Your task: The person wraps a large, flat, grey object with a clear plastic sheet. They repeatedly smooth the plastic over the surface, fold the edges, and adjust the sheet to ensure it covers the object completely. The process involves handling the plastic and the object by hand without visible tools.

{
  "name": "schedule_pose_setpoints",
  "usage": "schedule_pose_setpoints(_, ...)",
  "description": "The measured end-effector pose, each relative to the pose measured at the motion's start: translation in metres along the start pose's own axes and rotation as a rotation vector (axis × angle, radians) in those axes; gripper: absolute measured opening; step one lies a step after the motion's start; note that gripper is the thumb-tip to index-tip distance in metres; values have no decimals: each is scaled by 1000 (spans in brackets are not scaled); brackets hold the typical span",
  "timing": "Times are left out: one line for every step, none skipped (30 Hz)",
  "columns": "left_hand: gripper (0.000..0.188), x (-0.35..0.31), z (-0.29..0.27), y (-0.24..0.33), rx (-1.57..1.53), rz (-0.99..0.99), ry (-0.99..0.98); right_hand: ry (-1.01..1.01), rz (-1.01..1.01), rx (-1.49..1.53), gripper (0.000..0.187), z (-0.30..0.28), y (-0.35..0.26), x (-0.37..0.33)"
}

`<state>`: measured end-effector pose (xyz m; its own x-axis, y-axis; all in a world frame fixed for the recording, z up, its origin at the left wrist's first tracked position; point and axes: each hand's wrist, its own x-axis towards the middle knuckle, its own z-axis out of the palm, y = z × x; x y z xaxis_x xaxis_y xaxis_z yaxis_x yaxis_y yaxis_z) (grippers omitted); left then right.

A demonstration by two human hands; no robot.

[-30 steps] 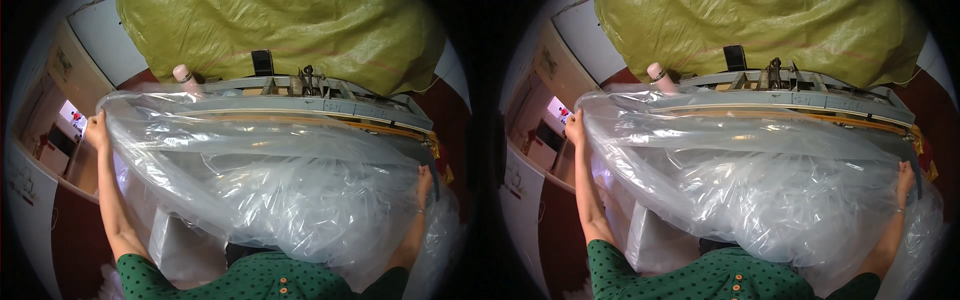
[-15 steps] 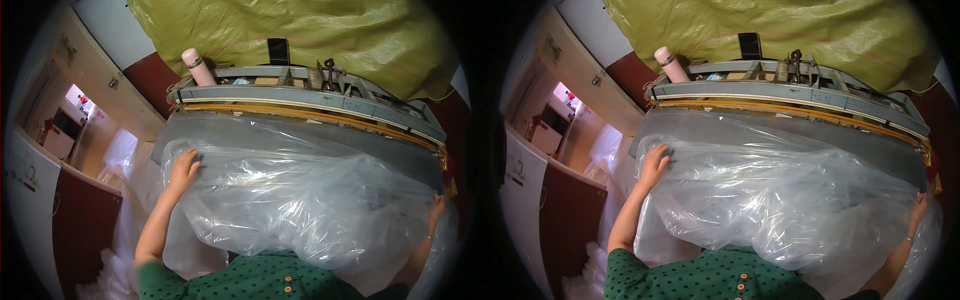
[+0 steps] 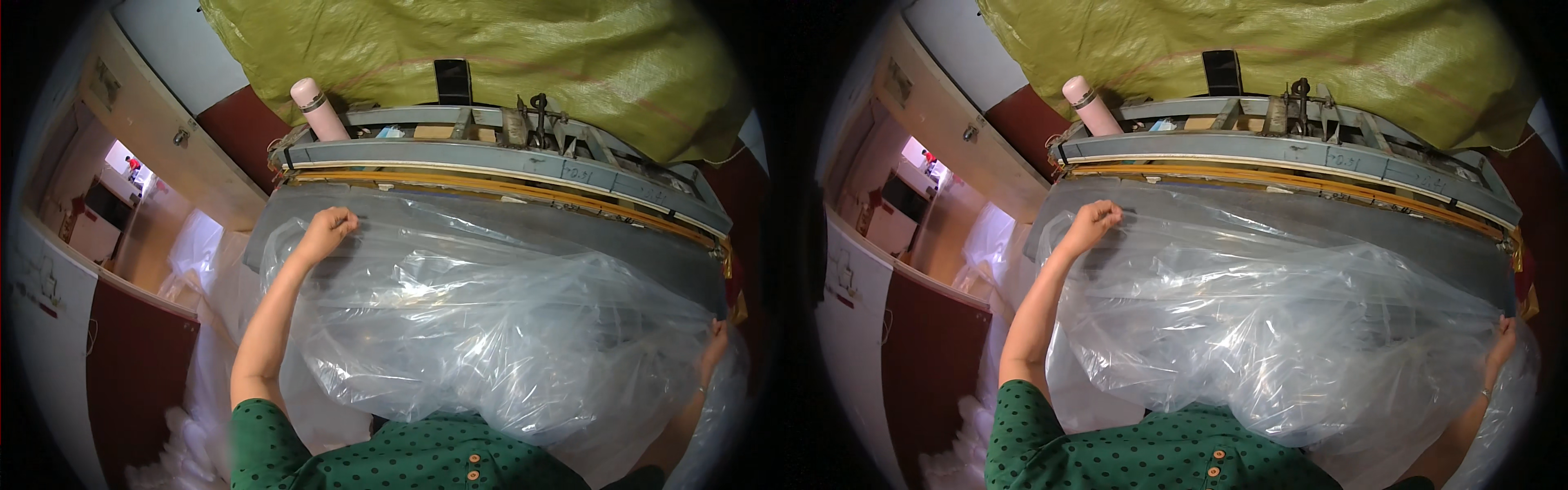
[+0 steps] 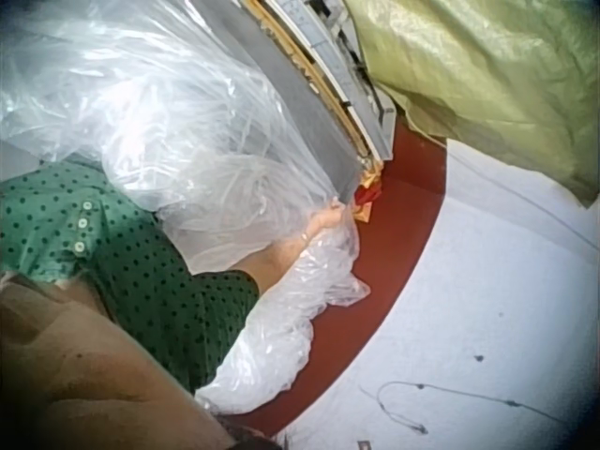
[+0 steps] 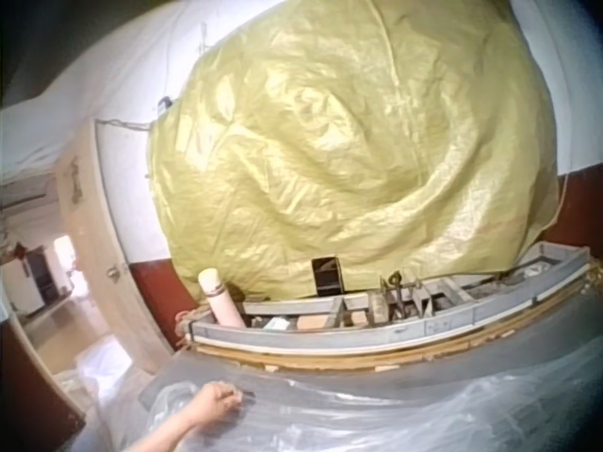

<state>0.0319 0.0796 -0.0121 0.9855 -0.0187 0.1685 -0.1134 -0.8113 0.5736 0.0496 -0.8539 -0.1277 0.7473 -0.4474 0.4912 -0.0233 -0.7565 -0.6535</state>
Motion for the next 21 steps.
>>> schedule_pose_setpoints(9, 8, 8, -1, -112, -96, 85, -1, -23, -89, 30, -1, -5, -3)
schedule_pose_setpoints(8, 13, 16, -3, -226, -194, 176, -3, -52, -176, 29, -1, -4, -1)
schedule_pose_setpoints(9, 20, 27, -13, -179, -184, 231, 1, -57, -106, 27, 0, -3, 0)
schedule_pose_setpoints(10, 28, 41, -29, -140, -172, 288, 9, -69, -40, 25, -2, 8, 7)
schedule_pose_setpoints(10, 36, 51, -29, -100, -156, 337, 18, -73, 23, 24, -5, 13, 8)
schedule_pose_setpoints(10, 40, 58, -29, -9, -110, 374, 15, -30, 54, 22, -9, 17, 8)
schedule_pose_setpoints(11, 42, 64, -22, 82, -63, 406, 13, 15, 83, 21, -16, 19, 8)
schedule_pose_setpoints(11, 42, 67, -16, 172, -15, 440, 11, 60, 113, 20, -23, 21, 7)
schedule_pose_setpoints(11, 42, 69, -13, 171, -13, 422, -3, 99, 141, 20, -31, 22, 6)
schedule_pose_setpoints(11, 42, 72, -9, 159, -43, 425, -16, 137, 167, 21, -42, 25, 5)
schedule_pose_setpoints(12, 42, 74, -5, 146, -73, 428, -29, 174, 194, 23, -52, 27, 3)
schedule_pose_setpoints(13, 43, 76, -1, 132, -104, 430, -12, 176, 150, 24, -62, 29, 2)
schedule_pose_setpoints(13, 42, 74, 3, 156, -105, 415, -3, 179, 111, 26, -65, 25, -1)
schedule_pose_setpoints(14, 41, 72, 7, 181, -103, 401, 7, 184, 75, 27, -66, 19, -5)
schedule_pose_setpoints(15, 40, 71, 9, 206, -102, 386, 36, 191, 60, 27, -66, 13, -10)
schedule_pose_setpoints(14, 41, 69, 7, 219, -86, 358, 66, 195, 47, 28, -64, 3, -12)
schedule_pose_setpoints(13, 43, 67, 2, 229, -70, 330, 98, 198, 32, 28, -64, -6, -11)
schedule_pose_setpoints(12, 42, 63, -3, 240, -54, 301, 80, 224, 42, 28, -62, -13, -8)
schedule_pose_setpoints(11, 43, 62, -4, 275, -56, 294, 71, 250, 46, 28, -62, -20, -6)
schedule_pose_setpoints(11, 45, 60, -5, 308, -54, 287, 67, 277, 48, 28, -63, -22, -2)
schedule_pose_setpoints(10, 48, 58, -6, 336, -45, 279, 59, 271, 22, 32, -61, -24, 7)
